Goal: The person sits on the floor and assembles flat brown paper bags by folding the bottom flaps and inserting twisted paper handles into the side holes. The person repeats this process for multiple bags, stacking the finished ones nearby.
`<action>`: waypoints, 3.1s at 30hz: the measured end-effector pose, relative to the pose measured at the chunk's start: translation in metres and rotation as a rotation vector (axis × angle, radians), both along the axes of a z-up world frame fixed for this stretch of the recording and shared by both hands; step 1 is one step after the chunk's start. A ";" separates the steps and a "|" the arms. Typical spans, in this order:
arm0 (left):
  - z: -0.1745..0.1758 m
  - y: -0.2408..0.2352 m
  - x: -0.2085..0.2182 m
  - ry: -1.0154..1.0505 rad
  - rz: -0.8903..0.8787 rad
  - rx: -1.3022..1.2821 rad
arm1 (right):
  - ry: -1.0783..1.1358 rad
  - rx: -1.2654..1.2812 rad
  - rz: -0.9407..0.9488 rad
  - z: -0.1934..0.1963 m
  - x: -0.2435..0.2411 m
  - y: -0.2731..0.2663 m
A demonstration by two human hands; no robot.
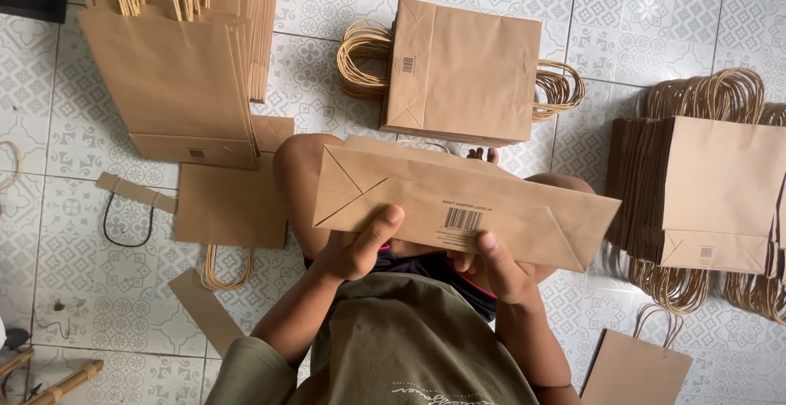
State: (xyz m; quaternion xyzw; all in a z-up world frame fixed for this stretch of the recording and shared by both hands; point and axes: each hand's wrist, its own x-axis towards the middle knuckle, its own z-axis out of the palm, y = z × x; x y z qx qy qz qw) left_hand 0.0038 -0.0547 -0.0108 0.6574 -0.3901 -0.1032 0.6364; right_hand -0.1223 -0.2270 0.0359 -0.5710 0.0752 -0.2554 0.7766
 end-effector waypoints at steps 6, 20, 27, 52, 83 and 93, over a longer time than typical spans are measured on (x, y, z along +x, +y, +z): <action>-0.052 0.040 0.027 0.092 0.097 0.037 | -0.026 -0.021 -0.415 -0.014 -0.018 -0.046; -0.031 0.045 0.033 -0.345 -0.045 -0.005 | -0.037 0.533 0.061 -0.069 -0.049 -0.091; -0.030 0.047 0.049 0.245 -0.404 -0.144 | 0.078 0.297 -0.051 -0.027 -0.027 -0.079; 0.010 0.019 0.083 0.663 -0.393 0.178 | 0.245 0.256 -0.269 -0.056 -0.030 -0.067; -0.040 0.068 0.128 0.716 -0.203 0.022 | 0.262 0.205 -0.556 -0.093 -0.048 -0.144; -0.016 0.040 0.105 0.636 -0.013 0.080 | 0.115 0.472 -0.465 -0.072 -0.027 -0.114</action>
